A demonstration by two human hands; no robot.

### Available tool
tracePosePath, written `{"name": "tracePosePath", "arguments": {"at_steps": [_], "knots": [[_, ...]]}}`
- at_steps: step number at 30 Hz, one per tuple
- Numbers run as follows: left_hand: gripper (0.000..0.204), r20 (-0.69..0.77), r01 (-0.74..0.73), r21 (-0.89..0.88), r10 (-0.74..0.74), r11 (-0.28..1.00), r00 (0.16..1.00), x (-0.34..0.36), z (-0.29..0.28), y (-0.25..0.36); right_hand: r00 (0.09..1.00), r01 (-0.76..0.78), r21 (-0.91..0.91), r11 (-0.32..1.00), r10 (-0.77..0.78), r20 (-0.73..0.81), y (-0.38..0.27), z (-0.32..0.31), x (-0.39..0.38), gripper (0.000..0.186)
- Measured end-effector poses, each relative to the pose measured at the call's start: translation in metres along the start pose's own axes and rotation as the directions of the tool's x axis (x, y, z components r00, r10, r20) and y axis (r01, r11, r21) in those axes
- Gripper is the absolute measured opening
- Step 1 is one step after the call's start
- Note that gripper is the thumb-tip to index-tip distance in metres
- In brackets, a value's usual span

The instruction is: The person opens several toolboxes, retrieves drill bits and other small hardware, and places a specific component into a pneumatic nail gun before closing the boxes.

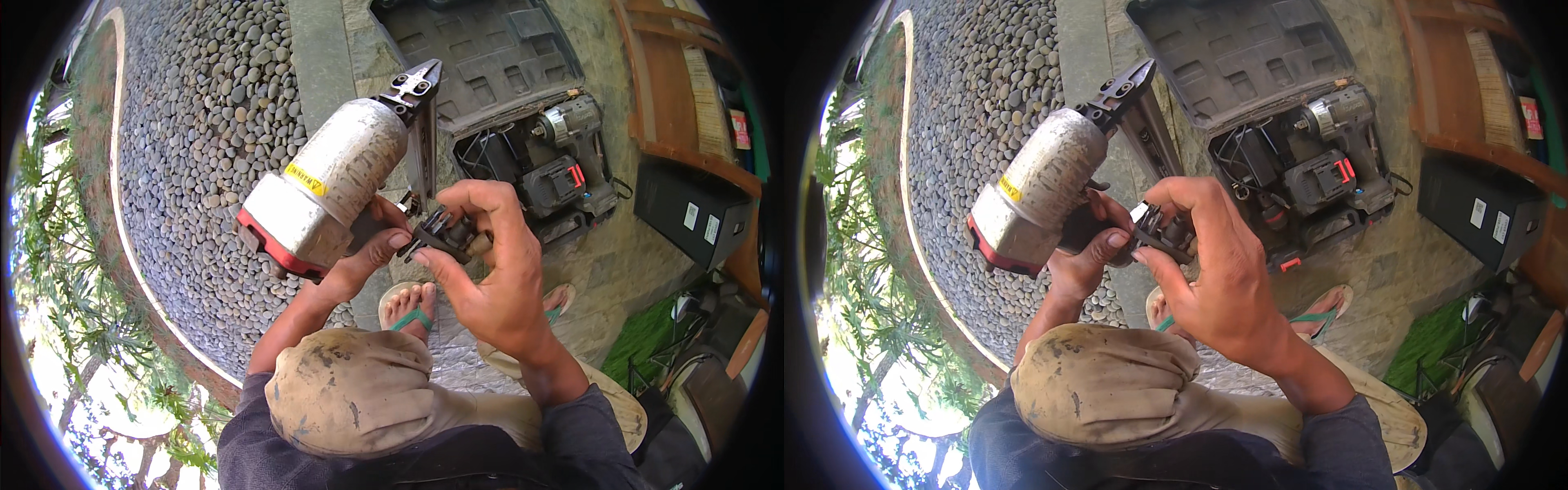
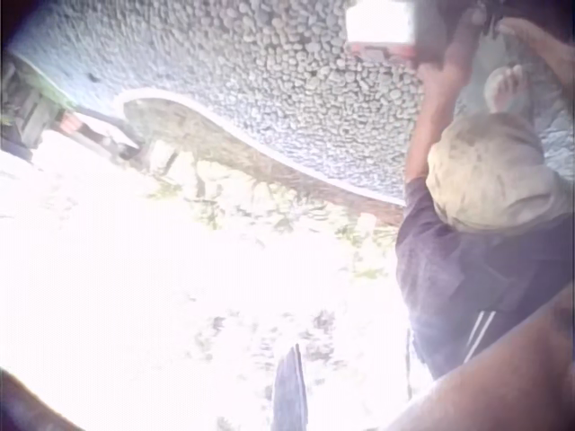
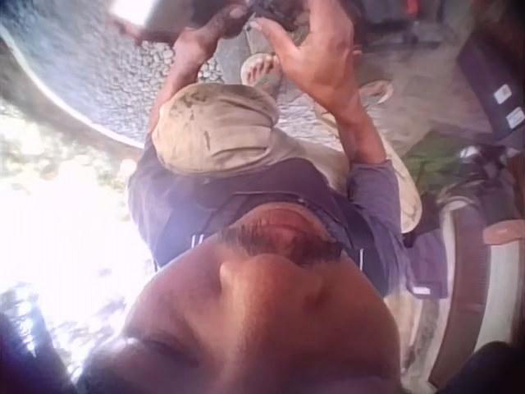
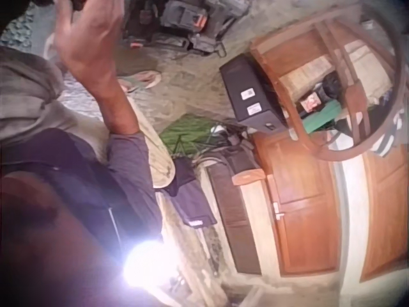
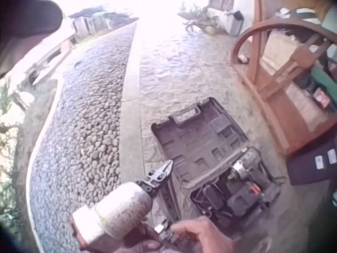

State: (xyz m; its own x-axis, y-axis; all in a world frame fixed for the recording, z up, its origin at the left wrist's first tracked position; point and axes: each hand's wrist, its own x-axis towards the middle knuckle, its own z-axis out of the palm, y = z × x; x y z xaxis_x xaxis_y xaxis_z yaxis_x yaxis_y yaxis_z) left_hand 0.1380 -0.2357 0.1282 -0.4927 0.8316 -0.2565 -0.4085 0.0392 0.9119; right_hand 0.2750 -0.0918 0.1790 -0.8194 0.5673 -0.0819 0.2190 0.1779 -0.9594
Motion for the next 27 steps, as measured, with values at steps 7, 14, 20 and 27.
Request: {"name": "tracePosePath", "arguments": {"at_steps": [7,14,20,27], "knots": [[0.031,0.038,0.026,0.025,-0.027,0.999,0.999,-0.001,0.006,-0.002,0.998,-0.065,0.098,0.993,0.065,0.001,0.005,-0.003,-0.002,0.061],[0.035,0.028,-0.05,-0.054,0.051,0.997,0.998,0.0,0.006,-0.006,0.997,0.079,-0.01,0.997,-0.079,0.0,0.006,-0.004,-0.002,0.067],[0.05,-0.112,-0.025,-0.083,0.015,0.996,0.994,0.003,0.016,-0.006,0.961,0.276,-0.144,0.95,-0.278,0.01,0.008,0.0,-0.002,0.068],[0.029,0.01,0.054,-0.022,-0.054,0.998,0.999,0.002,0.014,0.001,0.935,0.354,-0.129,0.926,-0.354,0.025,0.017,-0.001,0.001,0.068]]}}
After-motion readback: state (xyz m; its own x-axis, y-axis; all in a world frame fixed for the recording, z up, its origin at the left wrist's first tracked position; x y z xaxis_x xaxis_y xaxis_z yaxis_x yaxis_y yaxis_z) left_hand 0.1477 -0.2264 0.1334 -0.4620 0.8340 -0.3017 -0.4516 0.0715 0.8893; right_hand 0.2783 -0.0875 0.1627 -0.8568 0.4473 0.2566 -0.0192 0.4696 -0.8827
